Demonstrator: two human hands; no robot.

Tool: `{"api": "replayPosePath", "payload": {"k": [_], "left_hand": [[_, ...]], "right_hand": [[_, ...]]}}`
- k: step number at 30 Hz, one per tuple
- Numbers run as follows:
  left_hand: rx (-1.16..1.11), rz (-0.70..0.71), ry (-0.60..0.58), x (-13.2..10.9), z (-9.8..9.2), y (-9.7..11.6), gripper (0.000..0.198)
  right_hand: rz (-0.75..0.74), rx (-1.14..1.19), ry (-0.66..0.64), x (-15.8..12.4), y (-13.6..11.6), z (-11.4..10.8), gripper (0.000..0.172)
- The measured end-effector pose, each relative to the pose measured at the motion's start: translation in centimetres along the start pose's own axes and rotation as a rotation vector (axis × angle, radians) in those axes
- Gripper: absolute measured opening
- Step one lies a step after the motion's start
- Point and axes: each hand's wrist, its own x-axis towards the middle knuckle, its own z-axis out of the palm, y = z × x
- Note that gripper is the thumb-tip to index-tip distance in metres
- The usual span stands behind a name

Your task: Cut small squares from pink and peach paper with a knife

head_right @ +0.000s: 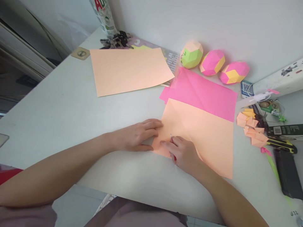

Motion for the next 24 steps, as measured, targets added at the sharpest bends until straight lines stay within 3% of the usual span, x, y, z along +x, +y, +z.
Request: {"api": "replayPosePath", "payload": {"k": [13,24], "left_hand": [[-0.006,0.003,0.015,-0.09,0.25,-0.26,0.03],[-0.008,-0.048,-0.008,-0.05,-0.01,0.14,0.023]], "right_hand": [[0.029,0.01,-0.028,-0.01,-0.04,-0.17,0.035],[0.033,-0.008,-0.018,-0.07,-0.18,-0.14,0.033]]}}
